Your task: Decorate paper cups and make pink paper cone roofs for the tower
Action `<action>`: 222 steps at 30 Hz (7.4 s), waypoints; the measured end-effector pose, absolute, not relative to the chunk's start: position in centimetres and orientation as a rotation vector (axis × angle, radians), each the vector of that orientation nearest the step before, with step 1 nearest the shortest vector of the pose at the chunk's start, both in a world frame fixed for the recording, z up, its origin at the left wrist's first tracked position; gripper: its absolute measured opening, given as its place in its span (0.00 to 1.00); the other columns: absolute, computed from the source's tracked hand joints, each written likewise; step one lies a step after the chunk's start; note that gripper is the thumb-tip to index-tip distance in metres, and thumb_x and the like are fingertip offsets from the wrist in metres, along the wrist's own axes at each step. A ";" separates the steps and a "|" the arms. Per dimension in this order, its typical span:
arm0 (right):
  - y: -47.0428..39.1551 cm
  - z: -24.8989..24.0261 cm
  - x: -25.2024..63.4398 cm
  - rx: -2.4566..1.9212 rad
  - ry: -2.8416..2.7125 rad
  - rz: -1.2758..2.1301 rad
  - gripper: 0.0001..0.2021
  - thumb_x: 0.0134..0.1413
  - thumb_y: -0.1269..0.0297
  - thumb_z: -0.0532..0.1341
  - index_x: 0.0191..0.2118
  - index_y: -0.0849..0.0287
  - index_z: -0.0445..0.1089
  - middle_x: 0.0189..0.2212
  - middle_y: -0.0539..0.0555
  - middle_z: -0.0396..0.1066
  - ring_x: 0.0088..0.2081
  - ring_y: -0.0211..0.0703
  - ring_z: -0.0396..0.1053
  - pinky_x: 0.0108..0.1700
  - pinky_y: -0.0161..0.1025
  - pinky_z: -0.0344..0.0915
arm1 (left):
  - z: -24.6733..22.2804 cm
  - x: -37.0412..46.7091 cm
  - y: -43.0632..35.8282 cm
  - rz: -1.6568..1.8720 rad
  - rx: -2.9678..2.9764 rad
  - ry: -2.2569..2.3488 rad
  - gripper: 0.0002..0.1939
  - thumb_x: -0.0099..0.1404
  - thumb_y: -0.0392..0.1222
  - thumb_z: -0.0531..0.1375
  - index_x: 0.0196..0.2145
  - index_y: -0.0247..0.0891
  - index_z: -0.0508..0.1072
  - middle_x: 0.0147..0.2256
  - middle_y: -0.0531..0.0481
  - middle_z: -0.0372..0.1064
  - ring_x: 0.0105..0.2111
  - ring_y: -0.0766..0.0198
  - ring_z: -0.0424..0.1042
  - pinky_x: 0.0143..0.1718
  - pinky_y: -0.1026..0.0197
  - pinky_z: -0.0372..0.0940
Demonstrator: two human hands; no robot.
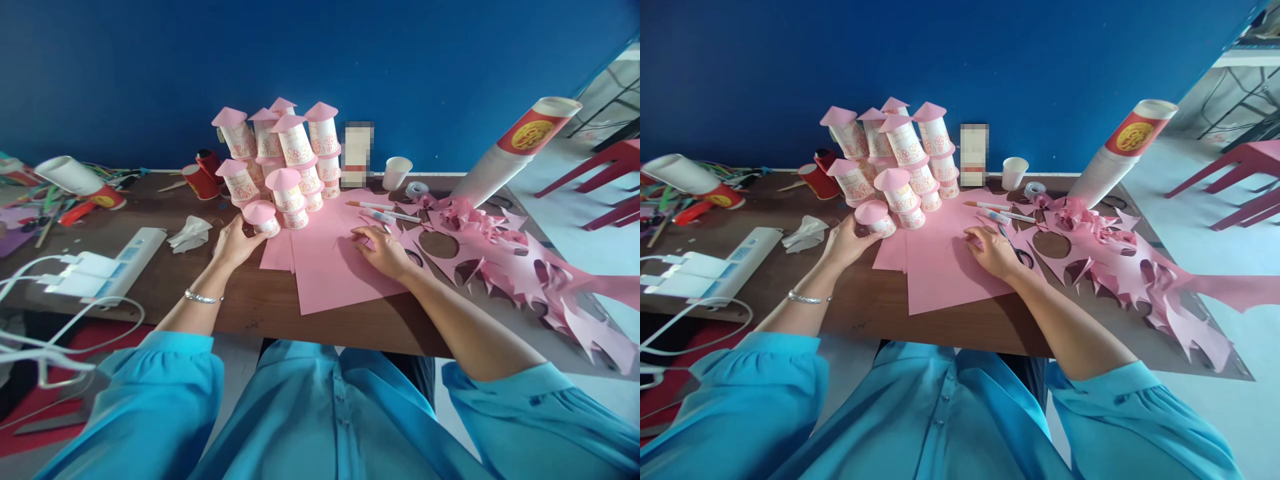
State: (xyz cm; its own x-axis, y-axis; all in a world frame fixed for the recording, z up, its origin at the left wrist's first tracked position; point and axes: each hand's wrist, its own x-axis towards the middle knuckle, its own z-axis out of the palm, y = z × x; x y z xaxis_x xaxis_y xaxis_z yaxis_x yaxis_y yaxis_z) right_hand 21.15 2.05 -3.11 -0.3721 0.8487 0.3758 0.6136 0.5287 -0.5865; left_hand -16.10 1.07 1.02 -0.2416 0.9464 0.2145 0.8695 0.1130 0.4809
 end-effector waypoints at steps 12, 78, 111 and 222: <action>2.1 -3.0 21.2 -1.169 -2.149 0.473 0.14 0.64 0.65 0.64 0.53 0.52 0.75 0.45 0.56 0.84 0.54 0.54 0.79 0.60 0.56 0.73 | 1.0 -16.9 2.0 0.710 1.884 2.135 0.25 0.57 0.47 0.70 0.51 0.37 0.76 0.49 0.40 0.83 0.45 0.47 0.82 0.50 0.52 0.74; 2.1 -3.0 21.3 -1.146 -2.180 0.467 0.15 0.61 0.69 0.64 0.53 0.51 0.74 0.46 0.56 0.83 0.53 0.54 0.79 0.59 0.55 0.75 | 1.1 -14.6 2.3 0.685 1.808 2.321 0.30 0.56 0.56 0.72 0.52 0.39 0.74 0.53 0.36 0.79 0.58 0.36 0.75 0.58 0.45 0.70; 2.2 -2.7 21.4 -1.153 -2.220 0.505 0.13 0.67 0.63 0.63 0.55 0.55 0.74 0.48 0.59 0.82 0.56 0.54 0.77 0.61 0.55 0.72 | 2.2 -15.5 -0.7 0.646 2.104 2.279 0.17 0.67 0.46 0.65 0.52 0.41 0.77 0.53 0.41 0.81 0.54 0.43 0.78 0.54 0.45 0.71; -3.1 0.9 25.0 -1.287 -2.602 -0.650 0.14 0.74 0.68 0.55 0.56 0.65 0.74 0.50 0.62 0.78 0.50 0.52 0.71 0.48 0.45 0.63 | 1.3 -7.4 -10.2 0.741 3.043 1.089 0.10 0.75 0.36 0.61 0.52 0.36 0.75 0.41 0.47 0.78 0.42 0.58 0.75 0.47 0.55 0.71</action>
